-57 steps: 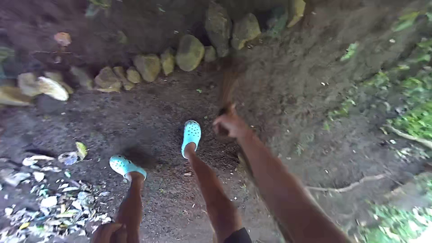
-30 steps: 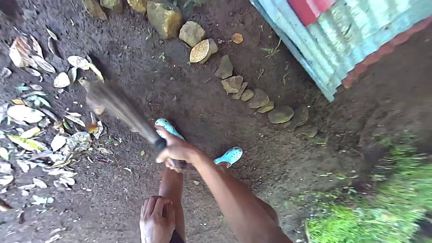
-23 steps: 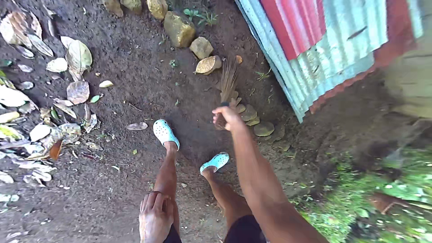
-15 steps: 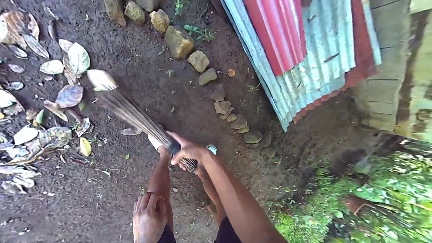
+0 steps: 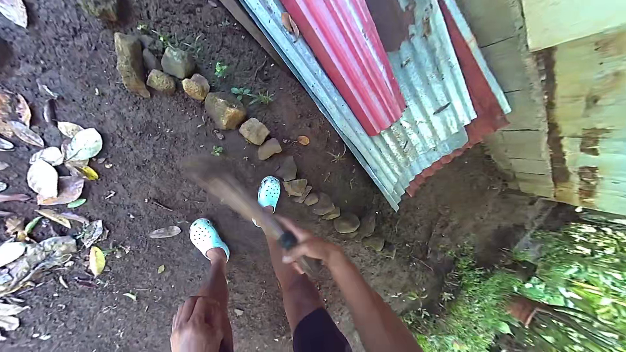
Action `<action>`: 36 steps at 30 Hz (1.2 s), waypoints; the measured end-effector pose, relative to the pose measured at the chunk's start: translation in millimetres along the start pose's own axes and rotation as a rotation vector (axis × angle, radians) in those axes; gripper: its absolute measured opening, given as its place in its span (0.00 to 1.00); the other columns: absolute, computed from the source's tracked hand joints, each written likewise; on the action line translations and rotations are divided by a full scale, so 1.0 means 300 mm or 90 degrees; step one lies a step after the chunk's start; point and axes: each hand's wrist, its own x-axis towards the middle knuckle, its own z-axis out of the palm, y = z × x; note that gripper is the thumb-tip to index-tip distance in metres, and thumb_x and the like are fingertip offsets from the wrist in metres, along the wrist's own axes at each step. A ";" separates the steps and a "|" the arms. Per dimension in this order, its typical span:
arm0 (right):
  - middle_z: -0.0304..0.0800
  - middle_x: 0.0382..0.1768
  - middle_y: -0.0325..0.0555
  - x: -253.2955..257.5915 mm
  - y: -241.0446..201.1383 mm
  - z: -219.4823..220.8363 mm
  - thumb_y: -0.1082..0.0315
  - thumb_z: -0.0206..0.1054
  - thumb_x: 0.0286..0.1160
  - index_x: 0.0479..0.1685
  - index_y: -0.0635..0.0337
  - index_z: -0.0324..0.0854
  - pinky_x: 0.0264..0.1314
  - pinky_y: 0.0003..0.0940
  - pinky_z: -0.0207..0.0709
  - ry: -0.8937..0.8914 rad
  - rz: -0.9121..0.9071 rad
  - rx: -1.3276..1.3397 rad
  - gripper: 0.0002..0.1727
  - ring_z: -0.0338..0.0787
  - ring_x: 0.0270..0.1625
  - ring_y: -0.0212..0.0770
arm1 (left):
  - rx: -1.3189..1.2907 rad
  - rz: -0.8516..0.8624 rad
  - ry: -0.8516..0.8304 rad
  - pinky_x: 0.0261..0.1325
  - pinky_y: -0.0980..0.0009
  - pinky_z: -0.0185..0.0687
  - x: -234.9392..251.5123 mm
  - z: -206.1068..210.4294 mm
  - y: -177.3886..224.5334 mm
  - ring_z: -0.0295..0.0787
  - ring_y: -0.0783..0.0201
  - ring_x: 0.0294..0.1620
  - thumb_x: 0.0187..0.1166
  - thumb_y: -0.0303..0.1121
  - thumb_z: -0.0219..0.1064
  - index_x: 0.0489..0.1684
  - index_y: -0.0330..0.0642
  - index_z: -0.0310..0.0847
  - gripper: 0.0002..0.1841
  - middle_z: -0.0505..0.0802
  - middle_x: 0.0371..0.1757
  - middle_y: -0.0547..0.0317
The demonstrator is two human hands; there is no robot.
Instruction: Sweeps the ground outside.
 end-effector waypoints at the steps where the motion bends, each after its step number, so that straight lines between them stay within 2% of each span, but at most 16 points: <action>1: 0.85 0.51 0.60 -0.074 -0.017 -0.085 0.69 0.78 0.56 0.95 0.27 0.38 0.21 0.50 0.85 0.113 0.015 0.015 0.64 0.84 0.21 0.49 | 0.006 0.000 -0.003 0.56 0.46 0.85 0.012 0.010 0.027 0.90 0.45 0.52 0.70 0.41 0.68 0.36 0.44 0.92 0.12 0.93 0.45 0.47; 3: 0.84 0.48 0.57 -0.122 -0.031 -0.308 0.70 0.76 0.62 0.95 0.28 0.34 0.25 0.48 0.86 0.325 0.071 0.086 0.62 0.84 0.23 0.48 | 0.030 -0.005 -0.011 0.55 0.47 0.85 0.039 0.034 0.077 0.90 0.46 0.52 0.69 0.42 0.68 0.37 0.46 0.92 0.11 0.93 0.44 0.49; 5: 0.83 0.36 0.50 -0.042 -0.032 -0.528 0.71 0.70 0.72 0.89 0.37 0.50 0.26 0.41 0.85 0.468 0.064 0.236 0.45 0.85 0.23 0.42 | 0.055 -0.007 -0.012 0.54 0.49 0.86 0.066 0.053 0.120 0.90 0.49 0.51 0.68 0.42 0.68 0.37 0.48 0.92 0.10 0.93 0.44 0.53; 7: 0.81 0.23 0.44 0.119 -0.074 -0.667 0.68 0.62 0.79 0.53 0.54 0.73 0.26 0.33 0.84 0.485 0.025 0.464 0.09 0.83 0.21 0.37 | 0.078 -0.004 0.001 0.53 0.50 0.87 0.099 0.072 0.161 0.90 0.51 0.50 0.69 0.43 0.66 0.36 0.50 0.91 0.11 0.92 0.43 0.56; 8: 0.80 0.21 0.42 0.194 -0.100 -0.699 0.66 0.59 0.80 0.43 0.58 0.74 0.26 0.30 0.84 0.422 0.020 0.532 0.05 0.83 0.21 0.35 | 0.088 -0.005 0.008 0.52 0.51 0.87 0.112 0.081 0.183 0.90 0.51 0.49 0.70 0.43 0.65 0.35 0.51 0.91 0.11 0.92 0.43 0.56; 9: 0.80 0.22 0.42 0.251 -0.123 -0.702 0.67 0.57 0.81 0.42 0.59 0.74 0.25 0.29 0.83 0.333 0.019 0.524 0.06 0.82 0.20 0.34 | 0.095 -0.003 0.013 0.52 0.51 0.87 0.126 0.085 0.204 0.90 0.52 0.48 0.71 0.43 0.64 0.35 0.50 0.91 0.11 0.92 0.42 0.56; 10: 0.81 0.25 0.42 0.275 -0.132 -0.688 0.68 0.58 0.79 0.51 0.56 0.72 0.25 0.28 0.81 0.229 0.010 0.450 0.07 0.81 0.21 0.34 | 0.102 -0.001 0.016 0.51 0.52 0.87 0.137 0.082 0.220 0.90 0.52 0.48 0.72 0.43 0.63 0.34 0.50 0.91 0.12 0.92 0.42 0.57; 12: 0.82 0.33 0.42 0.203 -0.143 -0.623 0.65 0.69 0.63 0.81 0.39 0.58 0.21 0.31 0.79 0.048 -0.033 0.273 0.40 0.80 0.20 0.34 | 0.104 0.005 0.021 0.50 0.53 0.87 0.161 0.049 0.245 0.90 0.53 0.47 0.72 0.43 0.64 0.33 0.50 0.90 0.11 0.92 0.41 0.58; 14: 0.86 0.35 0.45 0.032 -0.195 -0.497 0.56 0.83 0.50 0.94 0.29 0.46 0.18 0.37 0.80 -0.063 -0.064 0.155 0.63 0.82 0.18 0.38 | 0.073 0.000 0.024 0.52 0.52 0.87 0.166 -0.021 0.285 0.90 0.52 0.49 0.71 0.42 0.66 0.34 0.49 0.91 0.10 0.92 0.42 0.56; 19: 0.85 0.34 0.47 -0.217 -0.278 -0.258 0.59 0.85 0.55 0.94 0.24 0.42 0.19 0.39 0.84 -0.189 -0.046 0.147 0.64 0.83 0.17 0.40 | 0.005 -0.039 0.120 0.51 0.52 0.87 0.158 -0.194 0.303 0.90 0.52 0.49 0.71 0.44 0.66 0.34 0.49 0.91 0.12 0.92 0.41 0.55; 23: 0.85 0.38 0.49 -0.263 -0.264 -0.211 0.66 0.79 0.60 0.94 0.27 0.36 0.22 0.38 0.84 -0.092 0.053 0.185 0.62 0.84 0.20 0.41 | -0.104 -0.154 0.122 0.52 0.47 0.86 0.123 -0.193 0.205 0.90 0.50 0.49 0.69 0.41 0.69 0.35 0.46 0.91 0.11 0.92 0.43 0.52; 25: 0.84 0.33 0.48 -0.209 -0.275 -0.141 0.67 0.75 0.63 0.90 0.30 0.43 0.21 0.36 0.83 -0.006 0.114 0.253 0.54 0.84 0.19 0.41 | -0.165 -0.222 0.133 0.50 0.48 0.88 0.111 -0.177 0.152 0.91 0.52 0.48 0.68 0.42 0.70 0.36 0.47 0.92 0.11 0.93 0.43 0.54; 27: 0.82 0.28 0.45 -0.075 -0.317 -0.030 0.65 0.70 0.70 0.76 0.39 0.62 0.21 0.33 0.81 0.099 0.189 0.304 0.33 0.82 0.19 0.37 | -0.226 -0.278 0.155 0.48 0.51 0.88 0.136 -0.173 0.104 0.91 0.56 0.46 0.66 0.43 0.70 0.36 0.48 0.92 0.11 0.92 0.41 0.58; 29: 0.80 0.22 0.39 0.180 -0.399 0.154 0.61 0.63 0.76 0.46 0.51 0.77 0.21 0.26 0.80 0.199 0.238 0.330 0.07 0.81 0.19 0.32 | -0.317 -0.326 0.173 0.48 0.54 0.89 0.188 -0.204 0.047 0.91 0.60 0.45 0.67 0.43 0.69 0.38 0.47 0.91 0.12 0.92 0.40 0.60; 32: 0.83 0.26 0.40 0.701 -0.544 0.559 0.61 0.58 0.81 0.43 0.56 0.76 0.27 0.24 0.84 0.213 0.207 0.397 0.08 0.86 0.25 0.31 | -0.454 -0.395 0.224 0.49 0.65 0.91 0.201 -0.271 -0.030 0.91 0.70 0.44 0.71 0.46 0.68 0.40 0.49 0.90 0.12 0.92 0.41 0.67; 36: 0.82 0.28 0.42 1.355 -0.764 1.094 0.64 0.61 0.75 0.40 0.53 0.75 0.35 0.29 0.85 0.052 0.137 0.539 0.04 0.85 0.29 0.36 | -0.588 -0.457 0.278 0.50 0.67 0.92 0.176 -0.362 -0.151 0.91 0.72 0.45 0.76 0.46 0.68 0.44 0.48 0.90 0.13 0.92 0.43 0.66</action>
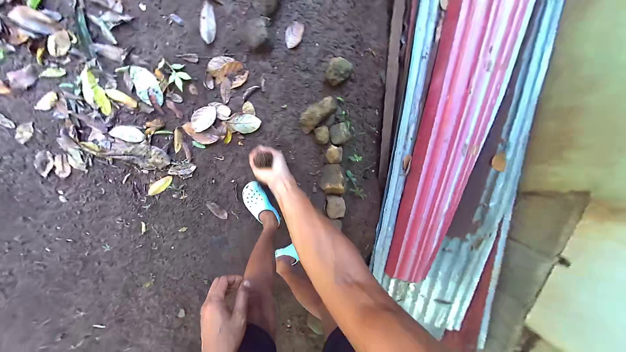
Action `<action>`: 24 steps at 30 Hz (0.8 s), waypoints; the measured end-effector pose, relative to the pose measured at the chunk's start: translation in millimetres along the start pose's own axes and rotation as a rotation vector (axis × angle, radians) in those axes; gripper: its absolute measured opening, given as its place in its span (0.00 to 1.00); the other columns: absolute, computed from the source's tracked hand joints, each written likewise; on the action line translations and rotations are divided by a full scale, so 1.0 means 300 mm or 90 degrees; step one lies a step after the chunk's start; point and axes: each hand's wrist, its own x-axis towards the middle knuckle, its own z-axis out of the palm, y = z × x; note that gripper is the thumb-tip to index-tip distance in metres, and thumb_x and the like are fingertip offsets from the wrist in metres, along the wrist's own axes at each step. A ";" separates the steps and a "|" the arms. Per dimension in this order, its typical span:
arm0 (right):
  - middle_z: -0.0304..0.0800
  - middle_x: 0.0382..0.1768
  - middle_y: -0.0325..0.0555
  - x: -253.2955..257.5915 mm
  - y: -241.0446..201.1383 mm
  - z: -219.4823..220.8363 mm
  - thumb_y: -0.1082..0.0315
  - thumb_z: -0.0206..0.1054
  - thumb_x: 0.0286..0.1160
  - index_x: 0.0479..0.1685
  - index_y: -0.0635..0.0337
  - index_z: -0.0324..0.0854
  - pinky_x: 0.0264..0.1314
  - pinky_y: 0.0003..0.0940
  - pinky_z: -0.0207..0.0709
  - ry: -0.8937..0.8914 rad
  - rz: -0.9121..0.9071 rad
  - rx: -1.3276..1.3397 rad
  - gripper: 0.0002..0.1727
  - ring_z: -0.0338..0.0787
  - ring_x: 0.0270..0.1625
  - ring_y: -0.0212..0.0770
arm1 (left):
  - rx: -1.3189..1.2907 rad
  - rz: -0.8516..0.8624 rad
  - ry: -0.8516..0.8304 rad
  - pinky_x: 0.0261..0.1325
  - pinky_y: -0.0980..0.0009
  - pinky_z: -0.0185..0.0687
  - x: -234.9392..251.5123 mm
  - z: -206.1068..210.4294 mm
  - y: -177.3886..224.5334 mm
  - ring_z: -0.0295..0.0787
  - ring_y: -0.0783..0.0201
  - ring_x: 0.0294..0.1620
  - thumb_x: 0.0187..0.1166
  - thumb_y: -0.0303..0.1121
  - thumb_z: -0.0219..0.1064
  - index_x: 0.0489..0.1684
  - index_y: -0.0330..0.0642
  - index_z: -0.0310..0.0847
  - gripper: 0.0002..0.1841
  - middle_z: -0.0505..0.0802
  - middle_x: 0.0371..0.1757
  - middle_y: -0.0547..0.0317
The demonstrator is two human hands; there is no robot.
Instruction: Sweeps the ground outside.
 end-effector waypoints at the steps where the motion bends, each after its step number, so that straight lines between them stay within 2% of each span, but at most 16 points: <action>1: 0.83 0.32 0.43 0.081 0.012 0.145 0.61 0.59 0.78 0.43 0.53 0.74 0.38 0.30 0.87 -0.041 -0.003 0.000 0.06 0.87 0.32 0.37 | -0.025 -0.016 0.008 0.51 0.66 0.92 0.018 -0.032 -0.001 0.91 0.71 0.46 0.76 0.45 0.68 0.45 0.47 0.90 0.13 0.93 0.44 0.65; 4: 0.85 0.31 0.43 0.174 -0.002 0.376 0.53 0.55 0.83 0.39 0.54 0.76 0.36 0.26 0.84 -0.187 0.012 -0.022 0.15 0.87 0.32 0.35 | -0.114 -0.044 0.046 0.53 0.66 0.91 0.058 -0.100 -0.024 0.91 0.71 0.48 0.78 0.47 0.68 0.46 0.46 0.89 0.15 0.92 0.45 0.64; 6: 0.83 0.27 0.36 0.065 -0.033 0.314 0.55 0.56 0.83 0.35 0.53 0.77 0.32 0.20 0.80 -0.287 0.063 -0.141 0.14 0.85 0.28 0.29 | -0.215 -0.058 0.064 0.51 0.67 0.91 0.065 -0.109 -0.019 0.90 0.71 0.46 0.81 0.50 0.65 0.48 0.46 0.88 0.17 0.92 0.45 0.65; 8: 0.80 0.22 0.34 -0.174 0.016 0.223 0.54 0.57 0.79 0.37 0.51 0.79 0.22 0.22 0.78 -0.207 0.061 -0.443 0.13 0.80 0.19 0.28 | -0.402 -0.100 0.036 0.50 0.65 0.91 0.077 -0.116 0.024 0.91 0.66 0.47 0.86 0.51 0.60 0.57 0.41 0.85 0.22 0.92 0.48 0.59; 9: 0.81 0.23 0.40 -0.302 0.076 0.192 0.57 0.58 0.79 0.44 0.54 0.77 0.23 0.30 0.81 -0.143 0.057 -0.578 0.11 0.81 0.20 0.34 | -0.523 -0.140 0.007 0.52 0.61 0.92 0.084 -0.119 0.050 0.92 0.60 0.50 0.88 0.53 0.57 0.65 0.38 0.82 0.27 0.92 0.52 0.54; 10: 0.83 0.28 0.47 -0.436 0.147 0.164 0.61 0.60 0.80 0.61 0.56 0.70 0.25 0.39 0.86 -0.093 0.066 -0.692 0.15 0.85 0.22 0.42 | -0.652 -0.191 -0.027 0.52 0.56 0.93 0.083 -0.120 0.075 0.93 0.54 0.53 0.86 0.60 0.55 0.75 0.38 0.76 0.34 0.92 0.56 0.49; 11: 0.85 0.35 0.53 -0.566 0.213 0.137 0.63 0.64 0.80 0.82 0.53 0.54 0.32 0.46 0.91 -0.064 0.111 -0.798 0.33 0.90 0.28 0.48 | -0.771 -0.236 -0.065 0.54 0.53 0.92 0.073 -0.127 0.097 0.92 0.52 0.56 0.80 0.67 0.58 0.84 0.42 0.68 0.42 0.91 0.60 0.47; 12: 0.88 0.46 0.56 -0.681 0.270 0.110 0.63 0.69 0.77 0.90 0.53 0.41 0.43 0.50 0.92 -0.061 0.179 -0.898 0.46 0.94 0.38 0.50 | -0.869 -0.257 -0.102 0.55 0.54 0.91 0.061 -0.139 0.111 0.91 0.53 0.57 0.73 0.69 0.65 0.90 0.48 0.59 0.48 0.91 0.63 0.48; 13: 0.88 0.57 0.56 -0.775 0.312 0.078 0.62 0.73 0.74 0.93 0.57 0.36 0.57 0.50 0.91 -0.098 0.242 -0.997 0.53 0.94 0.52 0.48 | -0.945 -0.259 -0.124 0.56 0.56 0.91 0.043 -0.154 0.111 0.91 0.56 0.57 0.70 0.64 0.73 0.93 0.50 0.53 0.51 0.90 0.63 0.49; 14: 0.83 0.70 0.57 -0.844 0.336 0.048 0.61 0.76 0.72 0.94 0.61 0.38 0.72 0.47 0.84 -0.147 0.317 -1.095 0.56 0.89 0.66 0.46 | -0.995 -0.270 -0.130 0.60 0.54 0.91 0.019 -0.174 0.096 0.91 0.54 0.59 0.69 0.52 0.78 0.93 0.49 0.51 0.51 0.90 0.66 0.47; 15: 0.76 0.78 0.61 -0.884 0.341 0.022 0.59 0.78 0.71 0.95 0.61 0.38 0.79 0.50 0.78 -0.181 0.392 -1.184 0.58 0.84 0.74 0.49 | -1.003 -0.304 -0.109 0.60 0.52 0.91 -0.013 -0.188 0.070 0.93 0.53 0.58 0.69 0.40 0.77 0.90 0.46 0.51 0.47 0.90 0.64 0.46; 17: 0.72 0.79 0.67 -0.889 0.311 -0.003 0.54 0.78 0.72 0.97 0.53 0.42 0.71 0.55 0.81 -0.178 0.492 -1.312 0.56 0.86 0.69 0.56 | -0.941 -0.435 -0.045 0.50 0.53 0.94 -0.076 -0.172 -0.023 0.94 0.53 0.51 0.76 0.29 0.63 0.85 0.44 0.54 0.34 0.92 0.56 0.47; 19: 0.76 0.76 0.62 -0.848 0.240 0.026 0.57 0.75 0.75 0.95 0.48 0.52 0.61 0.53 0.88 -0.120 0.484 -1.387 0.48 0.92 0.59 0.54 | -0.882 -0.599 0.080 0.40 0.57 0.93 -0.119 -0.071 -0.154 0.95 0.57 0.42 0.82 0.32 0.53 0.72 0.44 0.68 0.20 0.94 0.46 0.51; 21: 0.80 0.73 0.54 -0.781 0.134 0.121 0.61 0.73 0.76 0.91 0.46 0.61 0.59 0.49 0.89 -0.062 0.406 -1.427 0.41 0.92 0.57 0.48 | -0.819 -0.760 0.246 0.30 0.59 0.87 -0.074 0.081 -0.274 0.90 0.60 0.29 0.81 0.39 0.55 0.51 0.43 0.78 0.12 0.92 0.32 0.54; 22: 0.82 0.72 0.50 -0.752 0.071 0.187 0.63 0.72 0.76 0.89 0.47 0.64 0.58 0.48 0.90 -0.040 0.360 -1.422 0.38 0.93 0.56 0.46 | -0.793 -0.811 0.280 0.27 0.60 0.84 -0.014 0.152 -0.321 0.85 0.62 0.25 0.80 0.44 0.59 0.46 0.44 0.79 0.13 0.88 0.29 0.57; 24: 0.86 0.68 0.49 -0.715 -0.073 0.342 0.68 0.70 0.76 0.86 0.50 0.67 0.56 0.50 0.92 0.010 0.262 -1.380 0.35 0.94 0.53 0.48 | -0.845 -0.842 0.243 0.28 0.62 0.85 0.204 0.259 -0.333 0.85 0.64 0.27 0.79 0.56 0.65 0.55 0.46 0.78 0.23 0.87 0.33 0.58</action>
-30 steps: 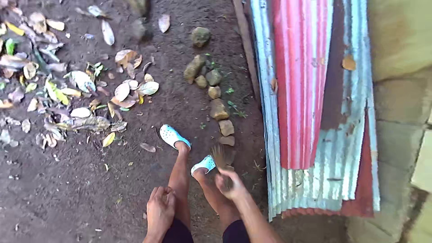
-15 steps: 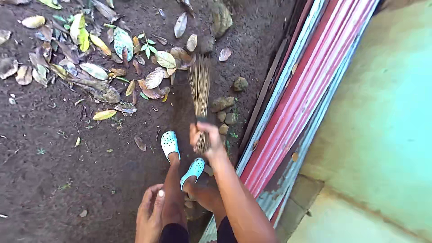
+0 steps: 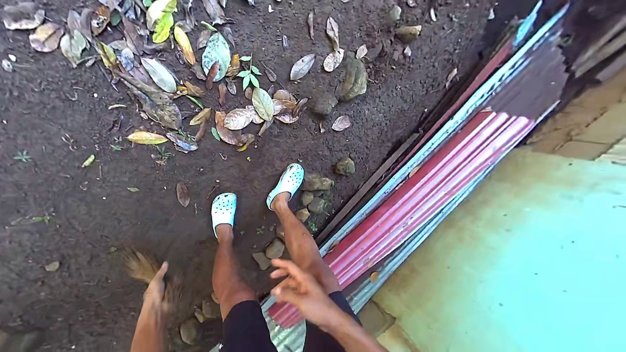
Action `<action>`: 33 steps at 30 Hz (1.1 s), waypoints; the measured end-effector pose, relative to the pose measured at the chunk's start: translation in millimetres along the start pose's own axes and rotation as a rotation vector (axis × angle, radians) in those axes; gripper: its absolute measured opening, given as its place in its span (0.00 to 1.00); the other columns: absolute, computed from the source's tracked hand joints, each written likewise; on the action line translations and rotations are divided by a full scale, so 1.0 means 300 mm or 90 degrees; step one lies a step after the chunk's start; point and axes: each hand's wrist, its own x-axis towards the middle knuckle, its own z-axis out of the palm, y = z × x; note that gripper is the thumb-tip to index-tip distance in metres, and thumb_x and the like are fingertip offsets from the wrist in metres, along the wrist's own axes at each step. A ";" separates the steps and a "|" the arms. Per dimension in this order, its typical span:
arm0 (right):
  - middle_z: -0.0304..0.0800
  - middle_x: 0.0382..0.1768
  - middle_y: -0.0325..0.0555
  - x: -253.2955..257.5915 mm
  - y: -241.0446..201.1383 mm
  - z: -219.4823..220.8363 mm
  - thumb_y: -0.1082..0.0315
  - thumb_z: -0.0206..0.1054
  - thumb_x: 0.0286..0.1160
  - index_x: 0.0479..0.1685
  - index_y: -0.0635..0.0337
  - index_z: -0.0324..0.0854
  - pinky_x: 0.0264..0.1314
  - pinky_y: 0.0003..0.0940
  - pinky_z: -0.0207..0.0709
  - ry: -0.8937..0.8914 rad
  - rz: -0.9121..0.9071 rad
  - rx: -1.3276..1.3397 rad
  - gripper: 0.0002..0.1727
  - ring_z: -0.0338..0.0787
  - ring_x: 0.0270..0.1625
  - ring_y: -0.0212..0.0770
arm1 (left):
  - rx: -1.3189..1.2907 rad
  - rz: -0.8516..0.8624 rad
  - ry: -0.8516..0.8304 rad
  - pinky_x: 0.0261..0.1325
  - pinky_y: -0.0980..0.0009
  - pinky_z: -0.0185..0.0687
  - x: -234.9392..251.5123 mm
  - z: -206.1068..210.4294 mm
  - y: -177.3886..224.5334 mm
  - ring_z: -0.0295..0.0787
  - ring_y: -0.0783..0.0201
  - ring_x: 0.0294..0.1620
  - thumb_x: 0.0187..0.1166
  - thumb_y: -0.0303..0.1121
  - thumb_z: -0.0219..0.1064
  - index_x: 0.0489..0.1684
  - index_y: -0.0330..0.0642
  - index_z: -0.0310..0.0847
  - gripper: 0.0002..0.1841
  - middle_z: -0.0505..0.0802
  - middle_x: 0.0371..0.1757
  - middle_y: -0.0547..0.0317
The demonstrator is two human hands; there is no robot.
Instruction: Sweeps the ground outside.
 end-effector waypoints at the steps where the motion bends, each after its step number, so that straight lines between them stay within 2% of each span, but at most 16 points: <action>1: 0.88 0.65 0.50 -0.027 -0.017 -0.108 0.69 0.69 0.76 0.85 0.52 0.69 0.55 0.52 0.93 0.045 -0.002 0.025 0.34 0.95 0.51 0.50 | -0.035 -0.033 -0.051 0.36 0.59 0.87 -0.005 0.173 0.043 0.87 0.61 0.34 0.79 0.56 0.67 0.63 0.45 0.76 0.26 0.88 0.41 0.55; 3: 0.88 0.63 0.53 -0.095 -0.049 -0.315 0.71 0.69 0.75 0.83 0.55 0.68 0.53 0.53 0.92 0.125 -0.005 0.044 0.33 0.94 0.51 0.53 | -0.105 -0.042 -0.165 0.44 0.56 0.89 -0.147 0.641 0.157 0.89 0.57 0.44 0.81 0.40 0.67 0.67 0.41 0.75 0.21 0.90 0.50 0.49; 5: 0.87 0.62 0.58 -0.169 -0.065 -0.489 0.72 0.68 0.74 0.83 0.58 0.69 0.53 0.55 0.92 0.209 -0.010 0.047 0.33 0.94 0.51 0.57 | -0.106 -0.011 -0.267 0.38 0.54 0.87 -0.367 1.129 0.230 0.87 0.55 0.39 0.71 0.27 0.69 0.60 0.38 0.75 0.19 0.89 0.43 0.47; 7: 0.86 0.64 0.61 -0.235 -0.091 -0.608 0.73 0.66 0.73 0.82 0.59 0.69 0.52 0.57 0.92 0.278 -0.006 0.040 0.32 0.93 0.52 0.60 | -0.054 0.032 -0.389 0.34 0.49 0.87 -0.571 1.498 0.239 0.88 0.49 0.37 0.56 0.22 0.76 0.68 0.38 0.72 0.33 0.89 0.43 0.41; 9: 0.85 0.65 0.62 -0.275 -0.123 -0.666 0.72 0.65 0.74 0.82 0.60 0.68 0.53 0.57 0.91 0.297 -0.017 0.043 0.32 0.93 0.53 0.60 | 0.047 0.111 -0.560 0.34 0.50 0.88 -0.712 1.669 0.232 0.89 0.48 0.34 0.48 0.21 0.79 0.77 0.42 0.63 0.46 0.89 0.45 0.38; 11: 0.84 0.66 0.61 -0.298 -0.149 -0.682 0.71 0.65 0.76 0.83 0.60 0.66 0.53 0.57 0.91 0.264 -0.035 0.043 0.32 0.93 0.53 0.59 | 0.159 0.178 -0.713 0.35 0.55 0.89 -0.845 1.617 0.260 0.88 0.53 0.33 0.54 0.22 0.79 0.84 0.48 0.58 0.49 0.89 0.48 0.42; 13: 0.83 0.67 0.61 -0.323 -0.157 -0.675 0.70 0.66 0.77 0.83 0.61 0.66 0.54 0.57 0.91 0.218 -0.035 0.040 0.32 0.93 0.53 0.60 | 0.133 0.198 -0.753 0.36 0.58 0.90 -0.929 1.403 0.267 0.89 0.55 0.35 0.61 0.23 0.76 0.93 0.56 0.49 0.53 0.90 0.50 0.44; 15: 0.83 0.68 0.60 -0.339 -0.153 -0.657 0.72 0.65 0.78 0.83 0.63 0.66 0.56 0.58 0.91 0.164 -0.015 0.041 0.31 0.93 0.54 0.59 | -0.003 0.183 -0.658 0.32 0.57 0.91 -0.892 1.086 0.248 0.90 0.55 0.33 0.61 0.23 0.76 0.93 0.59 0.47 0.54 0.90 0.45 0.47; 18: 0.84 0.67 0.61 -0.328 -0.128 -0.621 0.75 0.64 0.79 0.83 0.66 0.64 0.57 0.57 0.90 0.101 0.030 0.049 0.30 0.93 0.54 0.57 | -0.091 0.131 -0.425 0.26 0.57 0.90 -0.594 0.571 0.248 0.88 0.57 0.27 0.65 0.22 0.70 0.91 0.68 0.44 0.51 0.88 0.40 0.51; 20: 0.84 0.66 0.60 -0.299 -0.097 -0.599 0.76 0.64 0.78 0.81 0.68 0.65 0.57 0.56 0.90 0.078 0.055 0.058 0.30 0.93 0.53 0.56 | -0.022 0.120 -0.232 0.23 0.63 0.88 -0.343 0.362 0.302 0.87 0.62 0.22 0.74 0.23 0.64 0.89 0.58 0.49 0.41 0.88 0.34 0.55; 22: 0.85 0.65 0.60 -0.272 -0.078 -0.585 0.76 0.65 0.77 0.80 0.69 0.66 0.57 0.55 0.91 0.065 0.071 0.068 0.30 0.93 0.53 0.56 | -0.006 0.097 -0.113 0.21 0.70 0.85 -0.174 0.400 0.398 0.84 0.67 0.19 0.77 0.27 0.63 0.69 0.44 0.68 0.21 0.87 0.27 0.59; 24: 0.85 0.64 0.61 -0.253 -0.082 -0.582 0.76 0.65 0.77 0.80 0.69 0.66 0.58 0.56 0.90 0.064 0.069 0.075 0.29 0.93 0.53 0.57 | -0.076 0.074 -0.120 0.23 0.72 0.82 -0.176 0.696 0.513 0.81 0.69 0.21 0.75 0.28 0.65 0.53 0.42 0.75 0.11 0.85 0.27 0.60; 26: 0.85 0.64 0.61 -0.243 -0.099 -0.585 0.77 0.64 0.78 0.80 0.69 0.65 0.57 0.57 0.90 0.080 0.059 0.078 0.29 0.93 0.54 0.58 | -0.111 0.120 -0.226 0.26 0.64 0.83 -0.310 1.110 0.578 0.84 0.61 0.26 0.65 0.21 0.70 0.65 0.44 0.71 0.26 0.88 0.33 0.53; 29: 0.85 0.64 0.62 -0.268 -0.147 -0.599 0.77 0.63 0.77 0.80 0.68 0.67 0.56 0.57 0.90 0.116 0.045 0.056 0.29 0.93 0.53 0.58 | 0.013 0.185 -0.468 0.23 0.57 0.88 -0.577 1.514 0.552 0.87 0.52 0.23 0.49 0.14 0.74 0.92 0.64 0.35 0.64 0.88 0.41 0.40; 31: 0.85 0.64 0.61 -0.292 -0.200 -0.613 0.76 0.62 0.78 0.81 0.68 0.66 0.56 0.56 0.90 0.127 0.032 0.026 0.29 0.93 0.54 0.57 | 0.139 0.219 -0.656 0.21 0.60 0.85 -0.739 1.474 0.543 0.83 0.55 0.19 0.56 0.15 0.72 0.95 0.74 0.26 0.67 0.87 0.38 0.41; 33: 0.85 0.64 0.60 -0.314 -0.242 -0.642 0.75 0.62 0.79 0.82 0.67 0.65 0.57 0.56 0.90 0.133 0.025 -0.010 0.30 0.93 0.54 0.57 | 0.165 0.256 -0.771 0.20 0.63 0.83 -0.827 1.241 0.524 0.81 0.59 0.18 0.64 0.19 0.70 0.96 0.77 0.28 0.62 0.87 0.34 0.47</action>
